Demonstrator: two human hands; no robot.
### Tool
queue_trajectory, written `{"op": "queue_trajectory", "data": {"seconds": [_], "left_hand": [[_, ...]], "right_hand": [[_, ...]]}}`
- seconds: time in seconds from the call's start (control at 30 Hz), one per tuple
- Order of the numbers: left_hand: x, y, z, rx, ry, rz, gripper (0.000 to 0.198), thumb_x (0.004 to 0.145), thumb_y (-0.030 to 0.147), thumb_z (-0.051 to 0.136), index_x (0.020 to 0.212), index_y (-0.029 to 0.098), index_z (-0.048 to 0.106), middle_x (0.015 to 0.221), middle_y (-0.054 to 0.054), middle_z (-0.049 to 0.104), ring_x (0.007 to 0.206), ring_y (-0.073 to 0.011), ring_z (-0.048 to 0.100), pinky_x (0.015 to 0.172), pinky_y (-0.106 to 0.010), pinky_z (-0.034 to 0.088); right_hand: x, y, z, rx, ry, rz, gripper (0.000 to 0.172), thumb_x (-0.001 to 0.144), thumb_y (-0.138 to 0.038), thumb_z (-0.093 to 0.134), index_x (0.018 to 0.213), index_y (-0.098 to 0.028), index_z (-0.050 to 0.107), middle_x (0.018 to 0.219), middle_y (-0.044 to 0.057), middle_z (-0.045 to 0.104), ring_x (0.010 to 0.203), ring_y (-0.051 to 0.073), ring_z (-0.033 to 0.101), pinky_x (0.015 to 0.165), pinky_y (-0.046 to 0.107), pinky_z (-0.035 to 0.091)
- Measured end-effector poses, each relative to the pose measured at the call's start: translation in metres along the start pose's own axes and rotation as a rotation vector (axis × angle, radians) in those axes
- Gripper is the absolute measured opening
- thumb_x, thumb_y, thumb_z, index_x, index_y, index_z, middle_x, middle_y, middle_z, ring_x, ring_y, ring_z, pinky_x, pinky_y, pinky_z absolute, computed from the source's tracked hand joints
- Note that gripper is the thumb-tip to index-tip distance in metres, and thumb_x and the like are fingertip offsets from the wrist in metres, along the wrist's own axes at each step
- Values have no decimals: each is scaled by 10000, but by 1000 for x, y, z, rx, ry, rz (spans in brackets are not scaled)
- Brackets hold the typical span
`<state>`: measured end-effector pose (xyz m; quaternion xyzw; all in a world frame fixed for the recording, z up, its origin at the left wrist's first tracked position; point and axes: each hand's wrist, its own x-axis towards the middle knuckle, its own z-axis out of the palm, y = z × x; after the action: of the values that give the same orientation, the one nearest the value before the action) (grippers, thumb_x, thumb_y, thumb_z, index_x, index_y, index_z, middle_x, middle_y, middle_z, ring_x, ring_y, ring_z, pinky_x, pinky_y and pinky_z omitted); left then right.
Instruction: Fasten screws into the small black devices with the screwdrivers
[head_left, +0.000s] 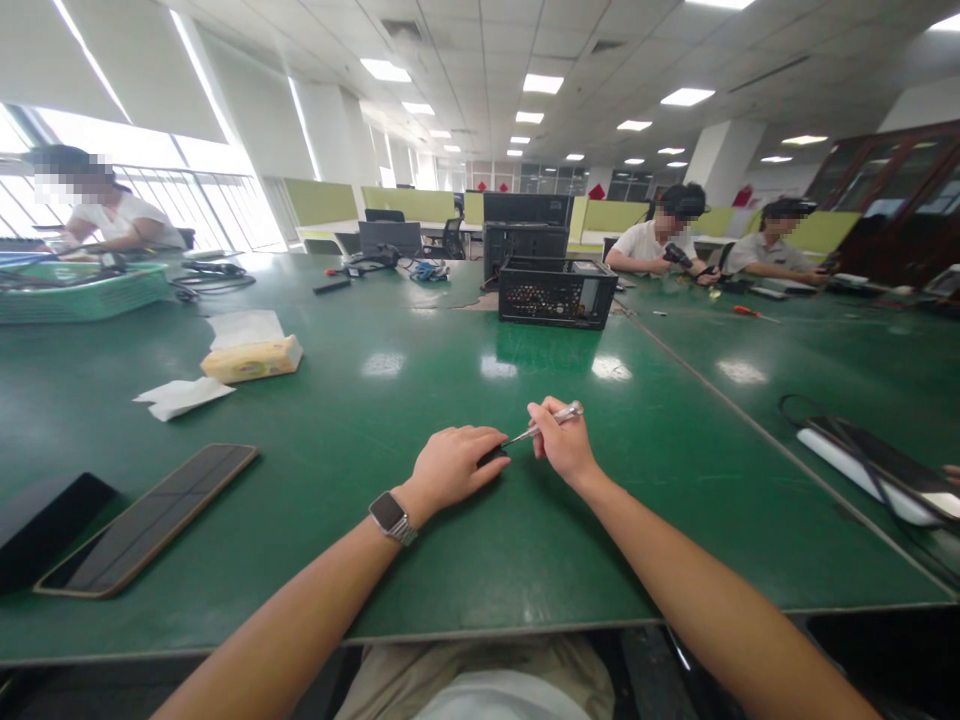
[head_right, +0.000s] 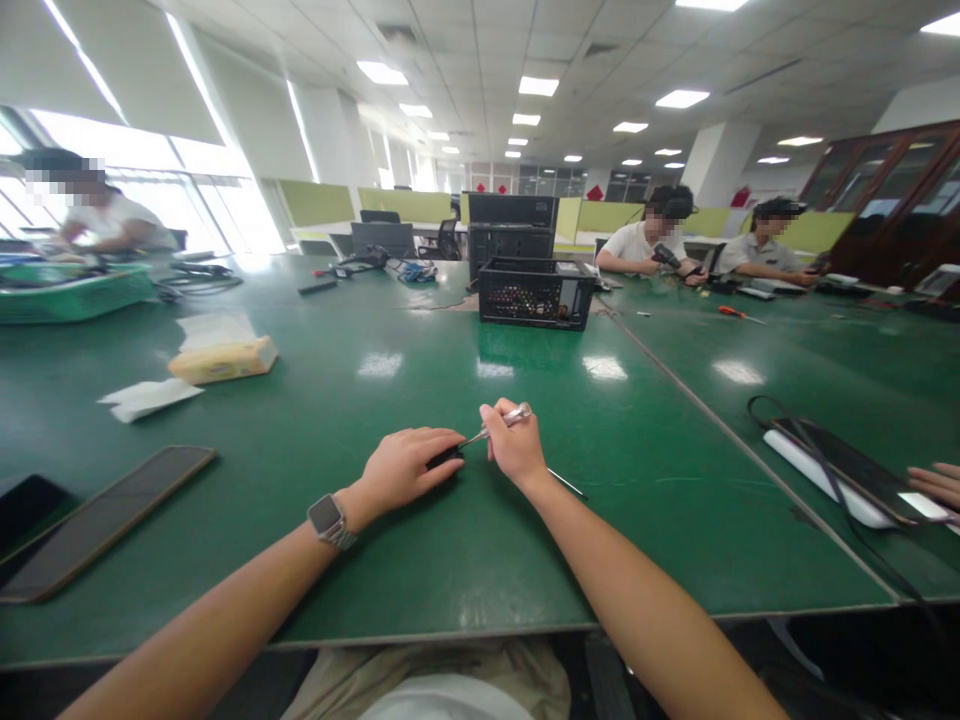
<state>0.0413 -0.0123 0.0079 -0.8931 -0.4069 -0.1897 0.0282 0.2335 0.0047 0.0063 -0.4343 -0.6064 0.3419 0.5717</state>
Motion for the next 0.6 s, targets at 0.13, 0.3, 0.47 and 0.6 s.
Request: {"op": "queue_trajectory", "data": {"seconds": [0.13, 0.3, 0.47, 0.6], "left_hand": [[0, 0, -2, -11, -1, 14, 353, 935, 464, 451, 1177, 256, 600, 1187, -26, 662, 1026, -189, 639, 869, -293, 507], [0, 0, -3, -11, -5, 17, 351, 936, 466, 450, 1171, 255, 604, 1185, -28, 662, 1025, -187, 639, 860, -288, 507], [-1, 0, -3, -14, -6, 29, 347, 942, 464, 442, 1175, 260, 598, 1191, -21, 659, 1029, -186, 639, 866, -297, 506], [0, 0, -2, -14, 6, 37, 349, 943, 461, 440, 1170, 252, 604, 1179, -34, 663, 1029, -186, 639, 871, -292, 505]], "right_hand": [[2, 2, 1, 106, 11, 57, 353, 828, -451, 544, 576, -213, 479, 333, -72, 437, 268, 81, 391, 325, 196, 293], [3, 5, 0, 147, -21, 79, 348, 826, -455, 558, 595, -205, 484, 339, -80, 437, 269, 75, 401, 318, 182, 297], [1, 6, 3, 179, -107, 185, 349, 801, -491, 574, 621, -208, 476, 373, -80, 461, 290, 93, 460, 295, 179, 296], [-1, 5, 5, 93, -129, 127, 354, 807, -483, 581, 612, -210, 469, 362, -89, 429, 286, 79, 422, 309, 183, 282]]}}
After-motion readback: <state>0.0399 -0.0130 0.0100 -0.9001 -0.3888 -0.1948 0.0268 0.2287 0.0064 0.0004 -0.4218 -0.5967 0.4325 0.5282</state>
